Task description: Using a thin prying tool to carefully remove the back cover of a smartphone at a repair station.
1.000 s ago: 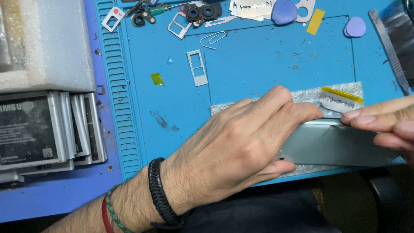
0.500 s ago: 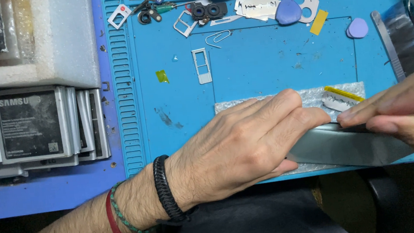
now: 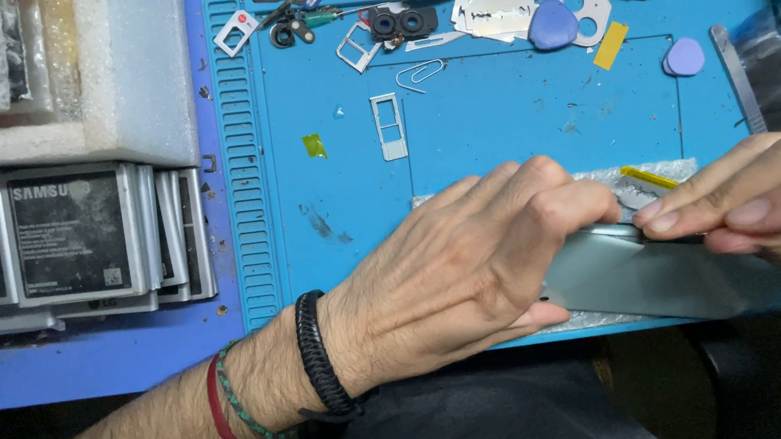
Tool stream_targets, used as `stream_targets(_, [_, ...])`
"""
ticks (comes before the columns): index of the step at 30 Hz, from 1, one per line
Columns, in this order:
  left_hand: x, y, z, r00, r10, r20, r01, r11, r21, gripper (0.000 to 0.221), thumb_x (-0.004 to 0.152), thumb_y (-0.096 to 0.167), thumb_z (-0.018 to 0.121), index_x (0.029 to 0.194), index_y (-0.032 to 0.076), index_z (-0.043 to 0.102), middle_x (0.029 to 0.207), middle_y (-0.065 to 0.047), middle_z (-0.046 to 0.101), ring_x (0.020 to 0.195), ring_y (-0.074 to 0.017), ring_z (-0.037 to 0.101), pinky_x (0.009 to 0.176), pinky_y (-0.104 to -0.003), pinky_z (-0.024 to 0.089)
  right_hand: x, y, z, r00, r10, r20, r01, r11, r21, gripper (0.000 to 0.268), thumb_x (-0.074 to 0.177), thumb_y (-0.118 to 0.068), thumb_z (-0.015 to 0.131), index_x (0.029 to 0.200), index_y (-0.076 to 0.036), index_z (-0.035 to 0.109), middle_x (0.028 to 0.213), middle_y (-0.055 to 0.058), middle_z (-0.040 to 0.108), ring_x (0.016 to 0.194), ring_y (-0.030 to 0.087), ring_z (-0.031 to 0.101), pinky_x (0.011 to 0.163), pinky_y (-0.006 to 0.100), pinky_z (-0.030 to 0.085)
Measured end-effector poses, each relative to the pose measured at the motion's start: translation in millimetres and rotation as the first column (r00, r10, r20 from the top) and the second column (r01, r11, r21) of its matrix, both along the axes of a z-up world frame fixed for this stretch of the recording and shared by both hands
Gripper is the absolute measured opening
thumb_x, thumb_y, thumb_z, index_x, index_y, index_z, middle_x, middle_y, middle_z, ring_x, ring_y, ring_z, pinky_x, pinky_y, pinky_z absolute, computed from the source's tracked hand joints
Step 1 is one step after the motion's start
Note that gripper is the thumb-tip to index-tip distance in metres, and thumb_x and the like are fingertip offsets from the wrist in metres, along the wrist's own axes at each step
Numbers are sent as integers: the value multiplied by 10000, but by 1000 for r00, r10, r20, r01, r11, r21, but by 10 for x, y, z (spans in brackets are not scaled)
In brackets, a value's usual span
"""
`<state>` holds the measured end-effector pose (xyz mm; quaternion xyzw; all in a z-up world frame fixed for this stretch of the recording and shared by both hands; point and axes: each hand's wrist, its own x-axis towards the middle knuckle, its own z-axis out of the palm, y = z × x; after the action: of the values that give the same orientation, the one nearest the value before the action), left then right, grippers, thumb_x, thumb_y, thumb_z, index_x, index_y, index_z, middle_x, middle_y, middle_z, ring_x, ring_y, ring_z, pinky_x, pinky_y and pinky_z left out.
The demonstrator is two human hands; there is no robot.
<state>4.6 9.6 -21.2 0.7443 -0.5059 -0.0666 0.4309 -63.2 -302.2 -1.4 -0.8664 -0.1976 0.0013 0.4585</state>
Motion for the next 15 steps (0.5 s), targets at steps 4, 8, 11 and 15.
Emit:
stream_targets(4, [4, -11, -15, 986, 33, 161, -35, 999, 11, 999, 805, 302, 1145, 1386, 134, 350, 1323, -116, 539, 995, -308, 535, 800, -455, 421, 36, -3, -2, 999, 2, -45, -1, 1000, 18, 128, 997, -134, 587, 1109, -195, 591, 1008, 28, 838, 1051, 196, 921, 983, 278, 818])
stream_targets(8, [-13, -14, -4, 944, 57, 325, -99, 988, 115, 955, 850, 452, 1112, 1419, 187, 393, 1367, -72, 513, 1022, -268, 510, 775, -427, 416, -21, 76, 18, 995, -71, -68, 73, 997, 28, 120, 1002, -105, 581, 1098, -174, 562, 1011, 64, 815, 1038, 216, 909, 1015, 312, 810])
stream_targets(11, [-106, -32, 55, 851, 222, 477, -243, 970, -17, 280, 1208, 71, 654, 1412, 200, 511, 1376, -16, 573, 1138, -204, 599, 832, -374, 408, -74, 78, 14, 998, -64, -27, 64, 998, 10, 167, 1003, -67, 565, 1146, -145, 527, 1024, 55, 786, 1041, 203, 901, 1022, 311, 809])
stream_targets(15, [-159, -98, 180, 765, 345, 544, -353, 931, -93, 183, 1207, 269, 725, 1317, 210, 591, 1318, 42, 610, 1171, -158, 538, 925, -339, 410, -285, 81, -8, 992, -125, 9, 125, 991, -36, 178, 1092, -85, 490, 1246, -173, 482, 1088, 58, 745, 1104, 215, 866, 1063, 318, 769])
